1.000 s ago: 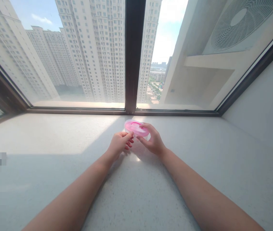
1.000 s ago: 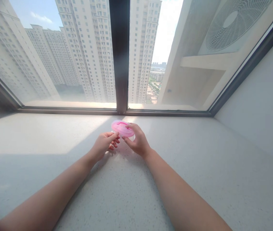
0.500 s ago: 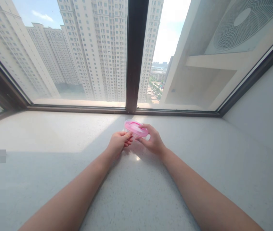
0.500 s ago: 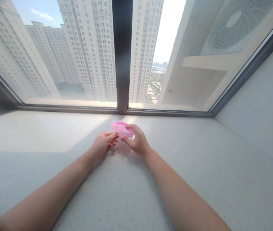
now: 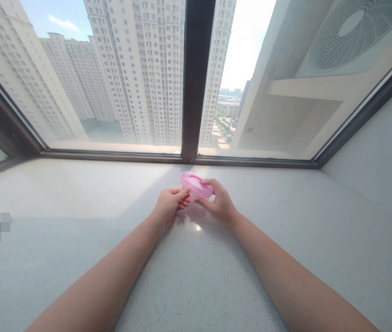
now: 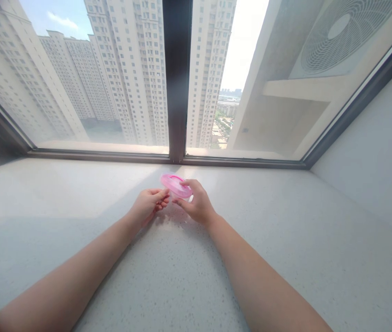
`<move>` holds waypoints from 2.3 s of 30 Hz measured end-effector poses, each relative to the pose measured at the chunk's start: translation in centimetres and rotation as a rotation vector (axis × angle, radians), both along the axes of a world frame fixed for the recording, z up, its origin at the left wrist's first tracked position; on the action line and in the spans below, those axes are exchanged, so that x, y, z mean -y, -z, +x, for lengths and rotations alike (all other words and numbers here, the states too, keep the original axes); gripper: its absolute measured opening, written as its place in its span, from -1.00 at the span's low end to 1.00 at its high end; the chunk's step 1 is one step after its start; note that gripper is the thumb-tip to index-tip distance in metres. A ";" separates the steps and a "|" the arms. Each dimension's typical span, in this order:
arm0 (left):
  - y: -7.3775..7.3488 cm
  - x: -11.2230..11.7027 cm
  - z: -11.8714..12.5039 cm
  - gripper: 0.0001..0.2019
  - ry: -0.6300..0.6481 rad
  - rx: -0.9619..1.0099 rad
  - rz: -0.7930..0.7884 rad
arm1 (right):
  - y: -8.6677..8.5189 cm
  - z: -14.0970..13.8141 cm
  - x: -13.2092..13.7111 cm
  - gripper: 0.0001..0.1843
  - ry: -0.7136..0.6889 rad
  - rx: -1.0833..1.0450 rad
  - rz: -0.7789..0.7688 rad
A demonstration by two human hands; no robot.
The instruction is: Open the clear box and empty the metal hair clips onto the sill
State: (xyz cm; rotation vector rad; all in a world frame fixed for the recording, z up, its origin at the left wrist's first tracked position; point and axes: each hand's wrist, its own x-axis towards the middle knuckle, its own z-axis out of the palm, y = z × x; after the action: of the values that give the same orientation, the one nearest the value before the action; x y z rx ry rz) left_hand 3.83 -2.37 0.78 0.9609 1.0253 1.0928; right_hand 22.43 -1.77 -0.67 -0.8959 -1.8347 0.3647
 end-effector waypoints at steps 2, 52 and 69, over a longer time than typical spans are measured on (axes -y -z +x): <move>0.0 0.0 0.0 -0.64 -0.004 -0.003 -0.003 | 0.1 0.0 0.0 -0.49 -0.002 0.000 -0.001; -0.8 0.3 -0.4 -0.61 0.121 -0.141 0.102 | 0.2 0.2 -0.1 -0.50 -0.040 0.013 -0.049; -0.2 0.0 -0.2 -0.64 0.078 -0.173 0.160 | 0.3 0.2 -0.1 -0.50 -0.044 0.011 -0.058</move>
State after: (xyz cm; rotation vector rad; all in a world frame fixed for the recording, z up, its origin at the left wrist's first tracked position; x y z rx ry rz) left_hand 3.63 -2.40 0.96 1.2316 1.0419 1.0526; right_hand 22.60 -1.63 -0.97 -0.9003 -1.8640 0.4436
